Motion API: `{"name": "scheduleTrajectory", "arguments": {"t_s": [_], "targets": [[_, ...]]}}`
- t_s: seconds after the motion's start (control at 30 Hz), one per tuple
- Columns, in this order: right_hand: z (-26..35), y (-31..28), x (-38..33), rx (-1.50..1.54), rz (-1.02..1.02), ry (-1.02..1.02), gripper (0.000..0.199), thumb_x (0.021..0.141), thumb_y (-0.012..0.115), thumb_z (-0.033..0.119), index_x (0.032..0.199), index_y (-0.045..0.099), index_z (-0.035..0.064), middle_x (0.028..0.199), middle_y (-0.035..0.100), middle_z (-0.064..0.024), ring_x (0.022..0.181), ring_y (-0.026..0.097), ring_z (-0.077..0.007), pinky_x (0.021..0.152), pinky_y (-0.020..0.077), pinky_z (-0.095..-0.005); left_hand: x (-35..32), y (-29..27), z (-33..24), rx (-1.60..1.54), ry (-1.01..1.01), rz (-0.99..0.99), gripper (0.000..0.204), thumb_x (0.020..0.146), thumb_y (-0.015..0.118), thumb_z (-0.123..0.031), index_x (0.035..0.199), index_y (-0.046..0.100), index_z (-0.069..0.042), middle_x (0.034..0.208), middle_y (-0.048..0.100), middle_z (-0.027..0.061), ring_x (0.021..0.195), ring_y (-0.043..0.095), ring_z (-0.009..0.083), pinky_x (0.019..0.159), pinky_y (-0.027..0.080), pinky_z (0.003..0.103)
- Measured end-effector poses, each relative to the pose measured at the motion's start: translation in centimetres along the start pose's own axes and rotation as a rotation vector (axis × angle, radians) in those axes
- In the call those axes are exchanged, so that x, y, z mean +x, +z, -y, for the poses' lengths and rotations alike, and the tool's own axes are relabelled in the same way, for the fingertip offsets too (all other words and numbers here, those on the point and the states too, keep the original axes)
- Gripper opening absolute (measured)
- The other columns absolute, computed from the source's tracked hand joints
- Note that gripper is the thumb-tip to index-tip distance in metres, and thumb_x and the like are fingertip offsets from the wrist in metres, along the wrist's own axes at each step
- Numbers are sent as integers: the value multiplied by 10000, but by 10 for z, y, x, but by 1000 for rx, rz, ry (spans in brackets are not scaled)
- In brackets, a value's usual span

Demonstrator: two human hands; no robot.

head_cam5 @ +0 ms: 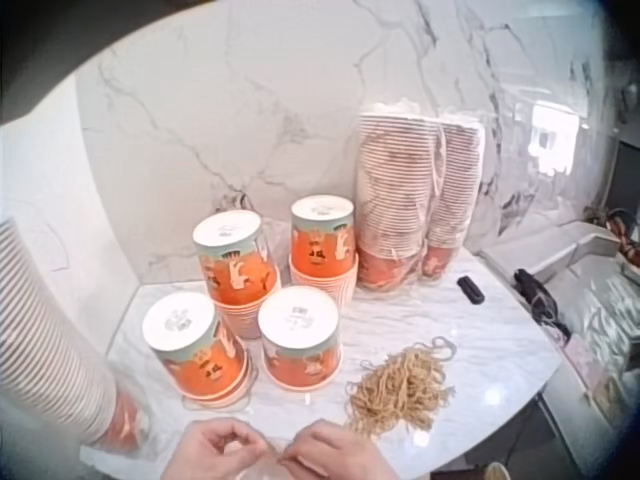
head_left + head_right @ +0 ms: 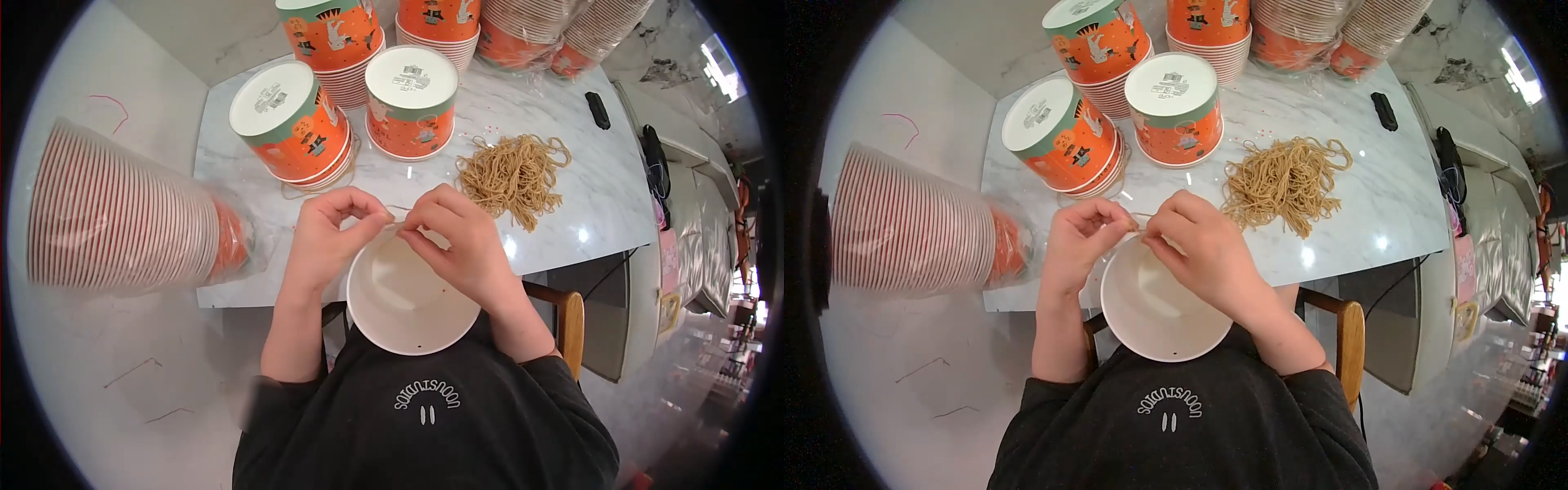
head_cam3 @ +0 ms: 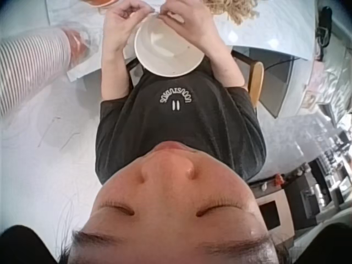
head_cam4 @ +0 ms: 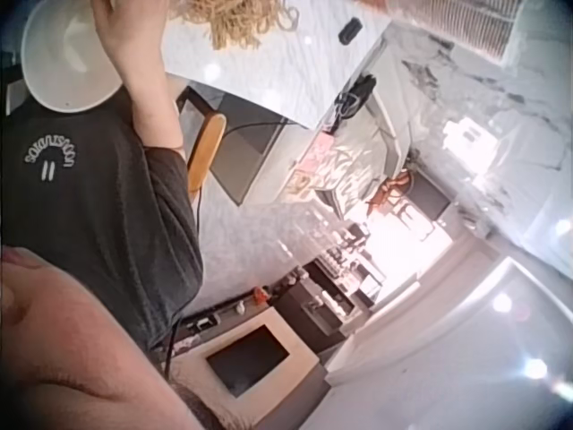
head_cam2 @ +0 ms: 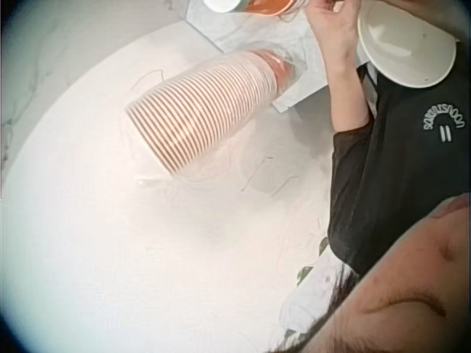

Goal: Tying rubber bands around paper cups.

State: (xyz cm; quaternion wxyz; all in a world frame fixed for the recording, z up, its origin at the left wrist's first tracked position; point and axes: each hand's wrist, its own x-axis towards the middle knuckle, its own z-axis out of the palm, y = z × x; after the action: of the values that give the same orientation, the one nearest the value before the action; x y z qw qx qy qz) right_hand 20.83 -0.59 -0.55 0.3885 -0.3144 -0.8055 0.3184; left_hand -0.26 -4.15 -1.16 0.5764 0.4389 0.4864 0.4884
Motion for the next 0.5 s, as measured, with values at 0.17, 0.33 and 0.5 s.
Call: {"name": "scheduleTrajectory", "arguments": {"t_s": [0.17, 0.33, 0.5], "targets": [[4, -5, -1, 1, 12, 8, 124, 824, 767, 34, 896, 665, 39, 908, 615, -99, 828, 648, -308, 695, 535, -411, 1, -2, 2, 231, 171, -132, 41, 896, 708, 42, 915, 712, 6, 928, 737, 46, 884, 645, 101, 843, 504, 257], [3, -4, -2, -29, 42, -5, 117, 817, 752, 26, 886, 658, 39, 890, 606, -99, 832, 643, -308, 706, 532, -414, 1, 7, 3, 203, 241, -201, 46, 859, 752, 10, 870, 708, 8, 828, 698, -2, 801, 600, 70, 787, 504, 243], [0, -5, -3, -31, 66, -19, 124, 828, 750, 39, 916, 661, 43, 913, 621, -98, 856, 651, -312, 725, 539, -407, 2, 5, 7, 320, 308, -217, 57, 859, 750, 8, 852, 694, 4, 822, 691, -4, 807, 597, 70, 803, 500, 248]]}}
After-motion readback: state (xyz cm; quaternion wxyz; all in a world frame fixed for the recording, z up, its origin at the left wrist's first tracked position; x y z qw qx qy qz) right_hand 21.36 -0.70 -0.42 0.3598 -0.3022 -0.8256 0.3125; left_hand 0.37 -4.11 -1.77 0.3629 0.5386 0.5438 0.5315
